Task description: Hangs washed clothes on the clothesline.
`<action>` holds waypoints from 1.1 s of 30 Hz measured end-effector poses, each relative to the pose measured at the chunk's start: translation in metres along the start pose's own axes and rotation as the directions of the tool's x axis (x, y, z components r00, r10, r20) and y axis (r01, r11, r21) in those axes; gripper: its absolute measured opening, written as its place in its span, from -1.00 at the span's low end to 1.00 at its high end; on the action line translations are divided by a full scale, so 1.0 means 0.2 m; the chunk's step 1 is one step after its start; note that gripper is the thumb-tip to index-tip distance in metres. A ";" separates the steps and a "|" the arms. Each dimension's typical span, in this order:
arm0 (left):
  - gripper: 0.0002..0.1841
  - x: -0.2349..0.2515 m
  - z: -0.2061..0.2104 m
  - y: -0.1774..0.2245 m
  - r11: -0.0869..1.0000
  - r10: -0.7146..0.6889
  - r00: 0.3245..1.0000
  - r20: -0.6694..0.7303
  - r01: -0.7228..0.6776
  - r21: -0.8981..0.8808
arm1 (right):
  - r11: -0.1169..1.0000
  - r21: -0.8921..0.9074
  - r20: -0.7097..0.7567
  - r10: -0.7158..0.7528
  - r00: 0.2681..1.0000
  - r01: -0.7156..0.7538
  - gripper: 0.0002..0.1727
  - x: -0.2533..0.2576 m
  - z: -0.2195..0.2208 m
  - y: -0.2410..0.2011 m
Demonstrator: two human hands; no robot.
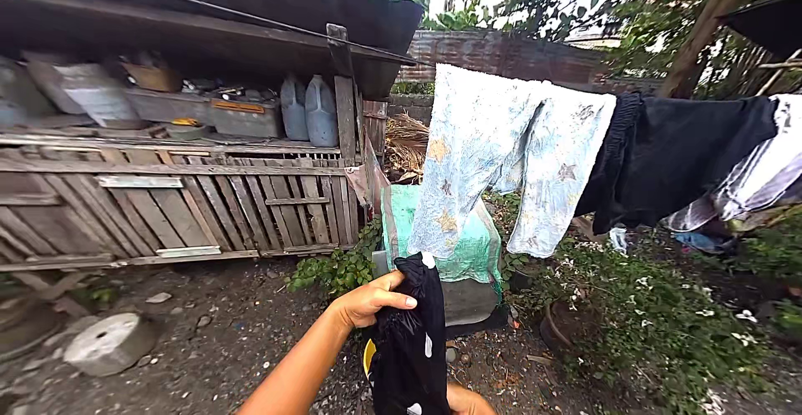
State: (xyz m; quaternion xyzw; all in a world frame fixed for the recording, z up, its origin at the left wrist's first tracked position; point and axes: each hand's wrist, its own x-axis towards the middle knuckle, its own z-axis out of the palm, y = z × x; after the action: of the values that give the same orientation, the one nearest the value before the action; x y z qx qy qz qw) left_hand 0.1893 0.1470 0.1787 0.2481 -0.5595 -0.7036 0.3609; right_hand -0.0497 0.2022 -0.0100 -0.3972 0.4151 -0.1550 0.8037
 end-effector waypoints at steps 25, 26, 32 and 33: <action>-0.80 -0.04 -0.35 -0.06 0.816 -0.223 0.792 -0.568 0.471 0.336 | 0.400 -0.883 -0.405 -0.382 0.831 -0.246 -0.58 -0.68 -0.56 -0.78; -0.78 -0.03 -0.33 -0.04 0.763 -0.205 0.805 -0.557 0.488 0.425 | 0.330 -0.892 -0.433 -0.434 0.790 -0.308 -0.66 -0.70 -0.55 -0.80; -0.65 0.06 -0.25 0.10 0.681 -0.123 0.824 -0.553 0.476 0.557 | 0.619 -0.779 -0.575 -0.639 0.510 -0.103 -0.65 -0.79 -0.57 -0.84; -0.66 0.07 -0.22 0.14 0.730 -0.134 0.825 -0.549 0.457 0.509 | 0.731 -0.678 -0.625 -0.629 0.462 0.078 -0.70 -0.79 -0.57 -0.84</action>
State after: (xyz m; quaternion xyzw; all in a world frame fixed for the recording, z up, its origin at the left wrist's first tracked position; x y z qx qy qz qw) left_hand 0.2205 0.1058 0.1946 0.6063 -0.6035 -0.4456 0.2639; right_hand -0.2216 0.1288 0.1665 -0.5731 0.6689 -0.3663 0.3000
